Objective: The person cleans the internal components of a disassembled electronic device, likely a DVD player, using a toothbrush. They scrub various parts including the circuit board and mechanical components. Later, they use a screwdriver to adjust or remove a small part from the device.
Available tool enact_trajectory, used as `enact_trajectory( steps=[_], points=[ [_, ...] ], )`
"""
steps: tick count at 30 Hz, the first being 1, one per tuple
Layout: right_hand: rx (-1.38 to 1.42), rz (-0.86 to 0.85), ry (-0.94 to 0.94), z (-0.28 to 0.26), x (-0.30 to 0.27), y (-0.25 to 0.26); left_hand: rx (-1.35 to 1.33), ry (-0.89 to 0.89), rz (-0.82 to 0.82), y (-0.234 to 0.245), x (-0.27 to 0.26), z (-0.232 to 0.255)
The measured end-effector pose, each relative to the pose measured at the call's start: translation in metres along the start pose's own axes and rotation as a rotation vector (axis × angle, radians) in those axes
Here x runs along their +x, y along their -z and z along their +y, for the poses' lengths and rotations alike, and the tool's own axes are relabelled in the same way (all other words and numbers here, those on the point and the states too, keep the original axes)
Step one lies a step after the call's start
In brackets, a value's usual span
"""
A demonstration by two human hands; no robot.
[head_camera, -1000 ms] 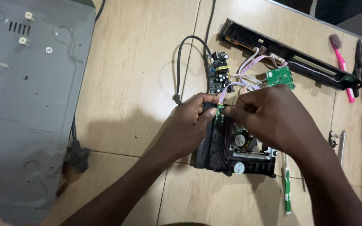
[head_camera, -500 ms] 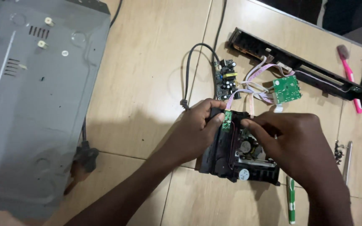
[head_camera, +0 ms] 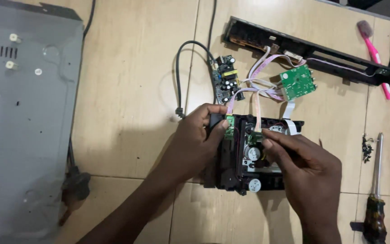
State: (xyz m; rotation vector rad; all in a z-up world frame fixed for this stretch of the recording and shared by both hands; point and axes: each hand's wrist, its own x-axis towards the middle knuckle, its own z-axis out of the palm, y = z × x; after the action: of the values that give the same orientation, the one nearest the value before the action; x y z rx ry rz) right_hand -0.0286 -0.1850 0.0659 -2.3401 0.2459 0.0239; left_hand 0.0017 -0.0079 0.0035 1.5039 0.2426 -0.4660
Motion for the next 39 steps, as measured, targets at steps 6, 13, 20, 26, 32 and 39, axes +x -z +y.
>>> enact_trajectory(
  steps=[6,13,20,26,32,39],
  points=[
    [0.079,-0.004,0.015,-0.005,0.001,-0.001,-0.107,0.059,-0.101,0.004,-0.001,0.008],
    [0.087,0.102,-0.105,-0.001,0.003,-0.012,-0.080,-0.007,-0.098,0.007,0.003,-0.002],
    [0.214,0.095,-0.010,-0.009,0.008,-0.018,-0.004,-0.061,-0.047,0.007,0.001,-0.004],
    [0.145,0.037,-0.088,-0.024,0.017,-0.013,-0.005,-0.114,-0.048,0.009,0.002,-0.010],
    [0.091,-0.037,0.086,-0.014,0.040,-0.010,0.035,-0.121,-0.029,0.005,0.003,-0.011],
    [0.003,-0.367,0.430,-0.028,0.071,-0.001,0.068,-0.207,-0.036,0.008,0.002,-0.014]
  ],
)
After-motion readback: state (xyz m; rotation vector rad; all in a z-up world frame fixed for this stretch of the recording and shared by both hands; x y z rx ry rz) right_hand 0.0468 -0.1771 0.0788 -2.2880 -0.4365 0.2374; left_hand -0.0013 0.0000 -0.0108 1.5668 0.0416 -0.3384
